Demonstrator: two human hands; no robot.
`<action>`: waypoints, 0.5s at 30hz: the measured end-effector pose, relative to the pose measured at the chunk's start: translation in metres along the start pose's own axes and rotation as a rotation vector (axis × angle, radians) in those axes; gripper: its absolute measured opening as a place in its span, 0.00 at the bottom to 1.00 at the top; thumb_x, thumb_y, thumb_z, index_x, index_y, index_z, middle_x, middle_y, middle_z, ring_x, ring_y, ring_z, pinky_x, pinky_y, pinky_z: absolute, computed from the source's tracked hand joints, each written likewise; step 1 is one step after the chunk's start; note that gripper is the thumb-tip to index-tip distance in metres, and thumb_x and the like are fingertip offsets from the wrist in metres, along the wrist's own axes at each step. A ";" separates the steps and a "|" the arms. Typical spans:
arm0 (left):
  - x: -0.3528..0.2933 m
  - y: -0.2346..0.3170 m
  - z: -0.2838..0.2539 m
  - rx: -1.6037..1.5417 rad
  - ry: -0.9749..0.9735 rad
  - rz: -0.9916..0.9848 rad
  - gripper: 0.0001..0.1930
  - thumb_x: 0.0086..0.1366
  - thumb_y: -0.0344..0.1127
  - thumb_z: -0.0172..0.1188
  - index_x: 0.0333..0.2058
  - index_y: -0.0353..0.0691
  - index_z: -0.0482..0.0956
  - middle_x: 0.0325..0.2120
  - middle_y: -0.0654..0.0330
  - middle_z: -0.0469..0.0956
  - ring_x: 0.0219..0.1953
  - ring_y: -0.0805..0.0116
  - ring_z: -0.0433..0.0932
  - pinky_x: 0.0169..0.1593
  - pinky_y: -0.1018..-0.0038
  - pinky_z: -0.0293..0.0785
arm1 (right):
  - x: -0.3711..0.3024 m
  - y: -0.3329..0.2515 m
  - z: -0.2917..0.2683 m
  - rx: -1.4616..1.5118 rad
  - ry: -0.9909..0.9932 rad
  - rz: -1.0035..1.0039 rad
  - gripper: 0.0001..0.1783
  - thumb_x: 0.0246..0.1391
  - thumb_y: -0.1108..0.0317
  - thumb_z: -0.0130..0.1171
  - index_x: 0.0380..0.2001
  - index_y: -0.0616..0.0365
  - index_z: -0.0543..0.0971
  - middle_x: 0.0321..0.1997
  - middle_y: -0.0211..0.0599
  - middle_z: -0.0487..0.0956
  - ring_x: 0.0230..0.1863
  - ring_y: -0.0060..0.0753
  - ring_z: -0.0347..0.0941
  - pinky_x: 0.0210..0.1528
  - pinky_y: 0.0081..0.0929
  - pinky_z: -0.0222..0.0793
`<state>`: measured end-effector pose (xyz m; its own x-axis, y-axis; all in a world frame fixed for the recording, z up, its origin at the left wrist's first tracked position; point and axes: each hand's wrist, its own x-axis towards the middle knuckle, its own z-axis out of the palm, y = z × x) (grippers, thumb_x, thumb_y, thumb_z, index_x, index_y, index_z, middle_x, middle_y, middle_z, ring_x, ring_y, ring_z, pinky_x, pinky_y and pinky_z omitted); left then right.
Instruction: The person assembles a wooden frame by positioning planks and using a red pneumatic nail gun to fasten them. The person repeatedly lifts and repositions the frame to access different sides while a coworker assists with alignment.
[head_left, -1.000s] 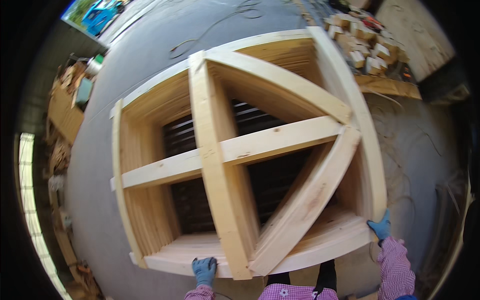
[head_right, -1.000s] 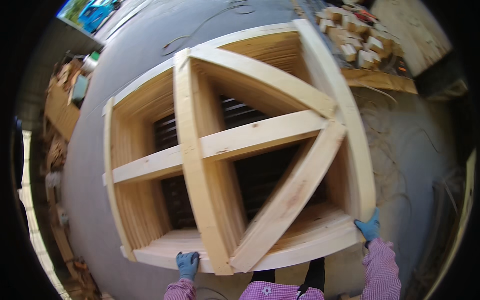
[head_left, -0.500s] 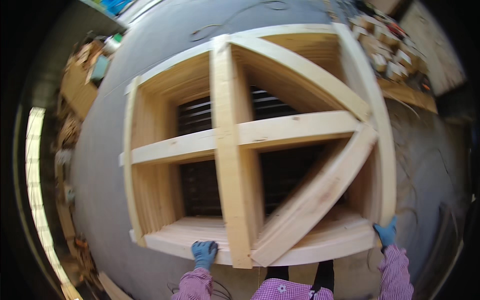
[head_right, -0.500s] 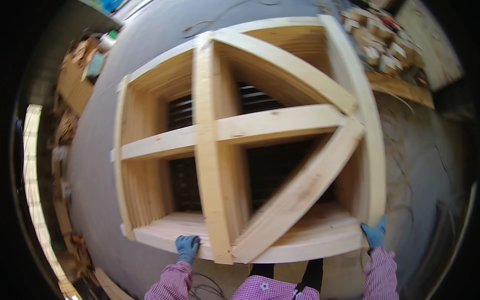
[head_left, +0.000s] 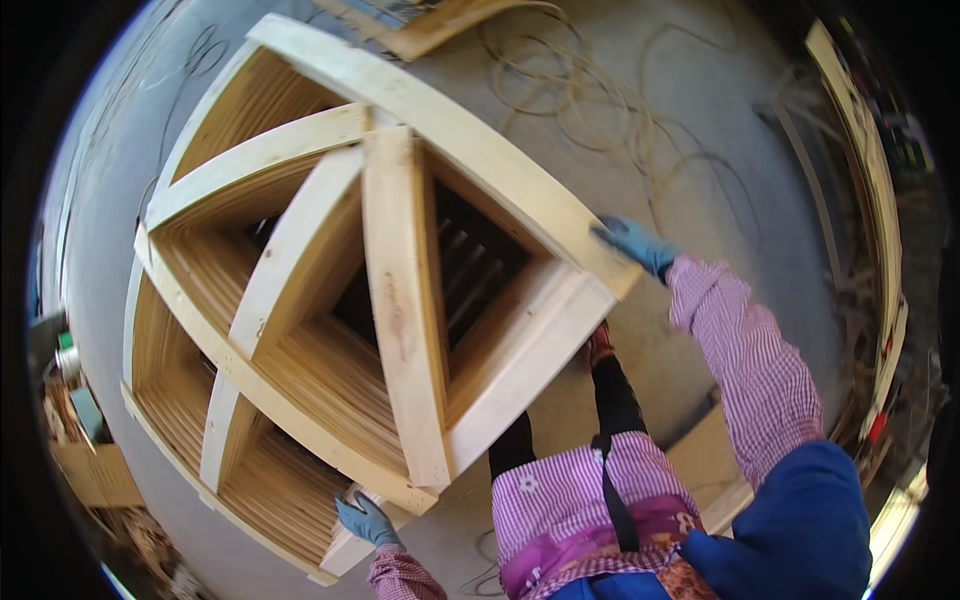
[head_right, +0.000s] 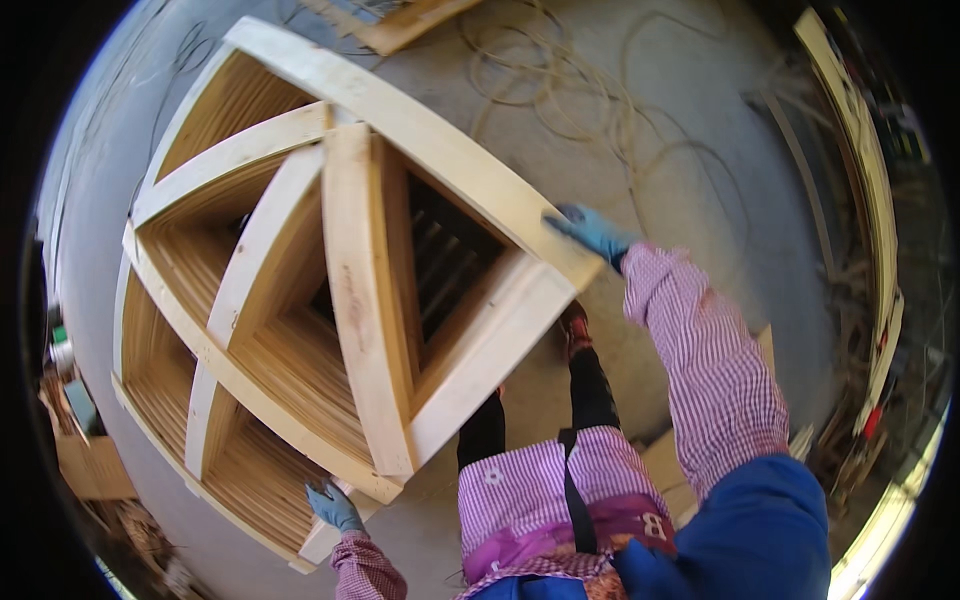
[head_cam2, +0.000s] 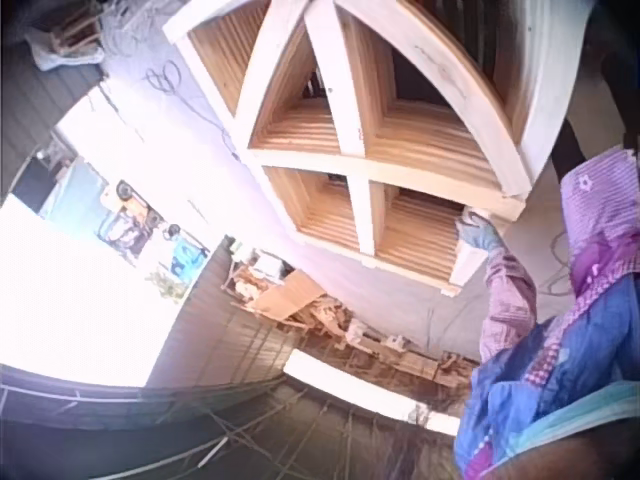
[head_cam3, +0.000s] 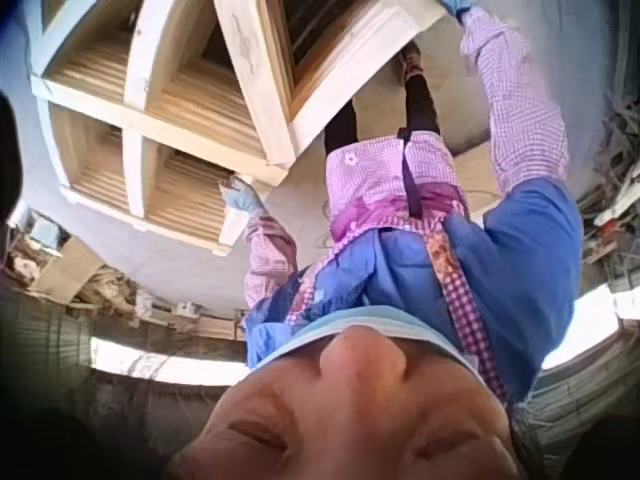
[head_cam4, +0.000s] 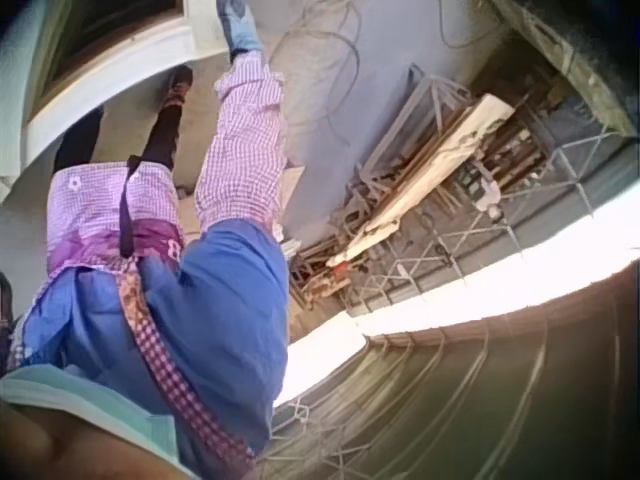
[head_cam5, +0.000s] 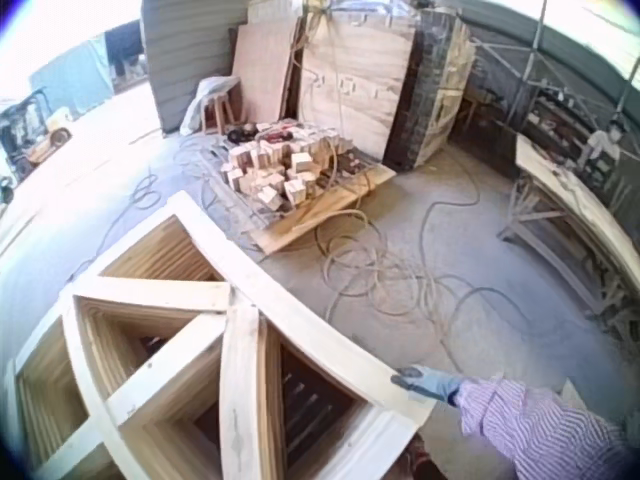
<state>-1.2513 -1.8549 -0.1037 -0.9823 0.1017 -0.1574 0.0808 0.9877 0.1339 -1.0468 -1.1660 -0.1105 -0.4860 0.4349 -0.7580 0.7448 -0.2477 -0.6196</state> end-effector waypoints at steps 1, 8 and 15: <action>0.003 0.030 -0.006 -0.133 0.050 0.017 0.28 0.63 0.41 0.56 0.57 0.30 0.67 0.53 0.43 0.71 0.58 0.49 0.66 0.62 0.61 0.59 | 0.004 0.023 -0.019 0.146 -0.043 0.040 0.36 0.60 0.44 0.48 0.61 0.61 0.63 0.61 0.44 0.71 0.59 0.41 0.69 0.60 0.30 0.62; -0.068 0.274 -0.010 -0.259 -0.300 0.742 0.36 0.54 0.34 0.66 0.59 0.29 0.60 0.57 0.43 0.64 0.60 0.43 0.61 0.64 0.56 0.55 | -0.123 0.161 -0.034 0.663 0.437 0.097 0.31 0.64 0.45 0.42 0.60 0.56 0.67 0.58 0.36 0.74 0.54 0.36 0.73 0.53 0.34 0.68; -0.109 0.422 0.052 0.219 -0.344 0.637 0.55 0.39 0.54 0.75 0.62 0.36 0.56 0.57 0.47 0.65 0.60 0.47 0.61 0.65 0.58 0.54 | -0.307 0.297 -0.023 0.678 0.327 0.432 0.19 0.63 0.62 0.49 0.53 0.60 0.73 0.43 0.37 0.79 0.40 0.32 0.76 0.43 0.26 0.72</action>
<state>-1.1015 -1.4427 -0.0808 -0.6291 0.6565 -0.4163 0.6822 0.7229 0.1091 -0.6659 -1.3536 -0.0573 0.0105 0.3850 -0.9229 0.3501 -0.8659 -0.3572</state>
